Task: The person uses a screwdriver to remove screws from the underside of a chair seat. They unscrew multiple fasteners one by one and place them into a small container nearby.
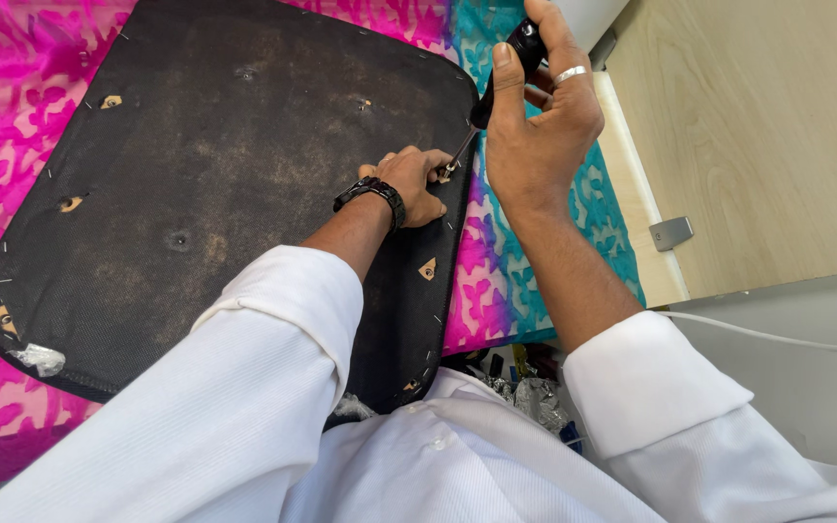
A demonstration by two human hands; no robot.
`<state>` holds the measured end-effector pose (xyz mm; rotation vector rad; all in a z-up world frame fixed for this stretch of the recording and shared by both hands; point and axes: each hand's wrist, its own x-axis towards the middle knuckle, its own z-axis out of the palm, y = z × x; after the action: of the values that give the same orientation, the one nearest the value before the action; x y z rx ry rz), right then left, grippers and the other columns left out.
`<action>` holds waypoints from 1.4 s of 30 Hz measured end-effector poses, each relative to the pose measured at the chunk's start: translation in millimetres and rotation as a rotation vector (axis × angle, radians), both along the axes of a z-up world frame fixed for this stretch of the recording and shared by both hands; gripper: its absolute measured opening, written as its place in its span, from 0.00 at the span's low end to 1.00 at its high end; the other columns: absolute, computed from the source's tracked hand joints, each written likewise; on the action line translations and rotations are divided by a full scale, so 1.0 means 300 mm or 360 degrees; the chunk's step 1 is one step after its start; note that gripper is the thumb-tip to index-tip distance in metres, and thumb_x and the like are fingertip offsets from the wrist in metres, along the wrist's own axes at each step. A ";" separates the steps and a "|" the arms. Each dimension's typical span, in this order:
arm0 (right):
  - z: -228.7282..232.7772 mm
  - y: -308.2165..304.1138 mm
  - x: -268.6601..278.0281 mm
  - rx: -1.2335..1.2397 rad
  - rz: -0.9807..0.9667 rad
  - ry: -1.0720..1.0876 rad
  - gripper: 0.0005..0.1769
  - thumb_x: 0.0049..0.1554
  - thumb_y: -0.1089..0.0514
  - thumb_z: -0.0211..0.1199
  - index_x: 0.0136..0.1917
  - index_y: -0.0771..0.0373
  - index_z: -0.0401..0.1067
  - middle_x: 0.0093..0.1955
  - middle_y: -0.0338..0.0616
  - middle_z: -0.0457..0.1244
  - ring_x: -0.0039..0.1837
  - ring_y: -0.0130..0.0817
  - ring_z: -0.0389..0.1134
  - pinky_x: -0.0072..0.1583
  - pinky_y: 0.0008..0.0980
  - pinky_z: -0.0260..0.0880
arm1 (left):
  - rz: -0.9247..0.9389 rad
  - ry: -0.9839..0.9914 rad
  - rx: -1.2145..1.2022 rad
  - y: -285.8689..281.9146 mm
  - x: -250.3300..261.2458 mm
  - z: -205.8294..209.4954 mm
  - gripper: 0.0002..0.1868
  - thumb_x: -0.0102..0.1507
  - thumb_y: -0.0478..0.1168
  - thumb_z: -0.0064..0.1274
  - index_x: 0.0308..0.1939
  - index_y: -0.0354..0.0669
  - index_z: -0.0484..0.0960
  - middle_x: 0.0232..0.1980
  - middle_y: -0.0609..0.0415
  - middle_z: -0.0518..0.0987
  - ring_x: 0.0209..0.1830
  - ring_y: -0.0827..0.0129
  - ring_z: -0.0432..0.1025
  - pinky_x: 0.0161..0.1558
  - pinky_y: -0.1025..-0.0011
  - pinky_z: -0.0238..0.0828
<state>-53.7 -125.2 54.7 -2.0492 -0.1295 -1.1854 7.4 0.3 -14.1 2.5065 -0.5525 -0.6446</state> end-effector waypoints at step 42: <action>0.054 -0.103 0.057 -0.0016 0.0486 0.0044 0.19 0.69 0.59 0.68 0.71 0.58 0.71 0.60 0.41 0.70 0.56 0.25 0.74 0.56 0.26 0.80 | 0.0581 -0.0249 -0.0241 -0.086 -0.055 -0.031 0.11 0.60 0.49 0.62 0.47 0.61 0.86 0.37 0.65 0.79 0.49 0.71 0.70 0.57 0.64 0.52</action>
<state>-36.6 -156.1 70.8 -1.9686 -0.4203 -0.9678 -9.1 -25.5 -23.3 2.4369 -0.1781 -0.2609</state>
